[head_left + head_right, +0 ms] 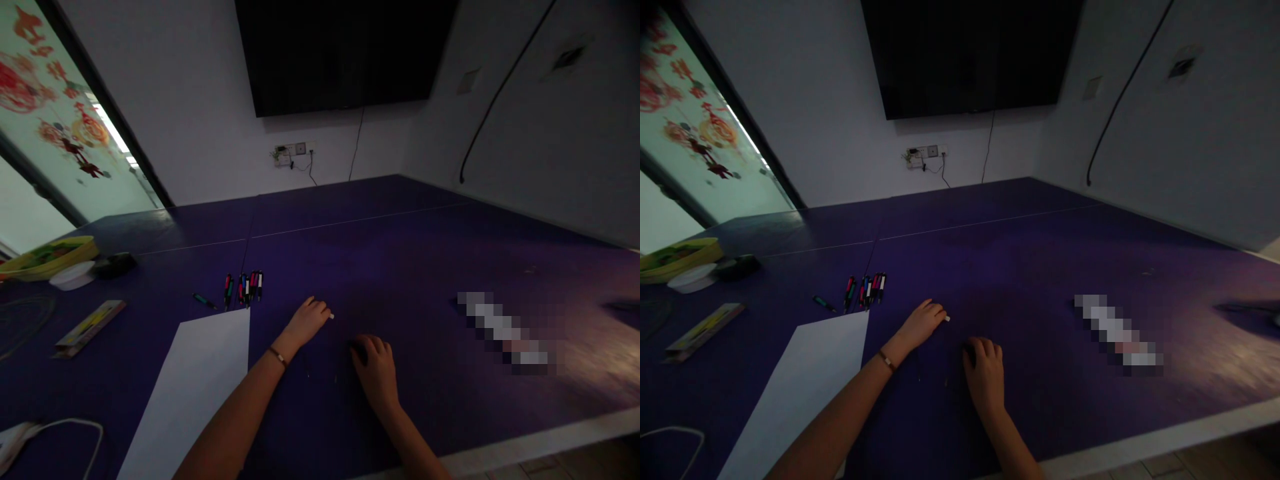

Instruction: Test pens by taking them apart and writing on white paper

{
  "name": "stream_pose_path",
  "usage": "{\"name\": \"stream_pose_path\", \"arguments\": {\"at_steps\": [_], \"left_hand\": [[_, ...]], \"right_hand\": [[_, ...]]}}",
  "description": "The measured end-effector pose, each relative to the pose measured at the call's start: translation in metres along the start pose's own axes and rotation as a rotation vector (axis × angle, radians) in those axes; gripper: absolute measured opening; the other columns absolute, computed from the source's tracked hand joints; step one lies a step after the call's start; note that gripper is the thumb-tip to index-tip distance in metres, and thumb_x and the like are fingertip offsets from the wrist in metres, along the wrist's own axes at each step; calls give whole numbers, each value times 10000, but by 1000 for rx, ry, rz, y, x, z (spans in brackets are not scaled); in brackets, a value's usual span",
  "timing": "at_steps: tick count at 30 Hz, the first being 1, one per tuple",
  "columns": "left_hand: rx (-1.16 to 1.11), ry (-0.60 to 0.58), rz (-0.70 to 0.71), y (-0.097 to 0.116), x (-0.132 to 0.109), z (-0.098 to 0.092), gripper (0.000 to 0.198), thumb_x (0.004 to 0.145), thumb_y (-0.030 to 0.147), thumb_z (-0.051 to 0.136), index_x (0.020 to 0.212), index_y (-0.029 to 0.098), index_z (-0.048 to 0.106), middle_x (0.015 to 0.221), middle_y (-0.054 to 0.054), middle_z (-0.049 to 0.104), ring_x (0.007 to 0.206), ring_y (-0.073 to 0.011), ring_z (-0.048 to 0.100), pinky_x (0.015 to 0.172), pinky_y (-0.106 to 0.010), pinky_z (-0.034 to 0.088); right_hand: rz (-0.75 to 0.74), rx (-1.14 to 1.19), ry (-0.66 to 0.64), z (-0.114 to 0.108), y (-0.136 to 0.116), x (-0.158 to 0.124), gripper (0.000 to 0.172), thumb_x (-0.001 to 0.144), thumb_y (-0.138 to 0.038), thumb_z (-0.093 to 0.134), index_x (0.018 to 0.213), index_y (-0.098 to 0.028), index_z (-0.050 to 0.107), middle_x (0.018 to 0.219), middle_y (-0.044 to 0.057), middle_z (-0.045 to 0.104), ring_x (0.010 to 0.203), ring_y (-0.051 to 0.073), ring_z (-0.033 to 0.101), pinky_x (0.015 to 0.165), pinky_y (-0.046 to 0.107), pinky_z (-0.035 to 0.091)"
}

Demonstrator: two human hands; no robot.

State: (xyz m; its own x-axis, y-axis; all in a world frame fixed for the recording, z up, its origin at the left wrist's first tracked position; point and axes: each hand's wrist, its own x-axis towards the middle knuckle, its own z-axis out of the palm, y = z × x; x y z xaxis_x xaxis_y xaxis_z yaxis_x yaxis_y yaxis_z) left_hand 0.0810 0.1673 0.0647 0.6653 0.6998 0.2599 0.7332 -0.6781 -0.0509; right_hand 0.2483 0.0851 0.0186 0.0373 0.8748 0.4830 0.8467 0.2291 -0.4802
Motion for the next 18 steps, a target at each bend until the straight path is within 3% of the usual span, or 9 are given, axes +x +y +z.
{"name": "stream_pose_path", "arguments": {"at_steps": [2,5,9,14,18], "left_hand": [[-159,64,-140,-5,-15,-11,212,831,127,377,951,177,545,900,-30,547,825,-128,527,870,-313,377],[-456,176,-319,-6,-46,-25,235,842,202,378,1025,191,524,947,-41,520,852,-125,519,787,-264,420],[-757,287,-490,1,-90,-35,198,801,274,465,947,192,571,891,-37,538,839,-137,521,759,-271,425],[-1202,383,-769,16,-126,-32,260,715,344,574,914,178,595,787,-26,597,712,-135,555,680,-268,446],[-1443,503,-876,28,-137,-27,297,648,351,647,872,159,613,768,-37,636,717,-146,578,721,-287,450]], "right_hand": [[-52,60,-53,-2,-18,-5,154,792,-219,463,863,-181,595,855,80,612,817,209,531,717,337,420],[-89,108,-247,2,-52,-13,121,780,-193,485,758,-197,604,778,52,619,762,179,561,699,287,427],[-14,-26,-471,12,-87,-16,115,747,-164,507,789,-146,613,794,87,626,752,189,595,671,273,438],[68,-253,-650,17,-110,-3,272,739,6,383,836,-83,621,823,155,642,716,208,633,596,274,452],[48,-298,-696,15,-113,7,302,724,35,368,800,-77,638,822,173,657,729,231,643,592,287,460]]}}
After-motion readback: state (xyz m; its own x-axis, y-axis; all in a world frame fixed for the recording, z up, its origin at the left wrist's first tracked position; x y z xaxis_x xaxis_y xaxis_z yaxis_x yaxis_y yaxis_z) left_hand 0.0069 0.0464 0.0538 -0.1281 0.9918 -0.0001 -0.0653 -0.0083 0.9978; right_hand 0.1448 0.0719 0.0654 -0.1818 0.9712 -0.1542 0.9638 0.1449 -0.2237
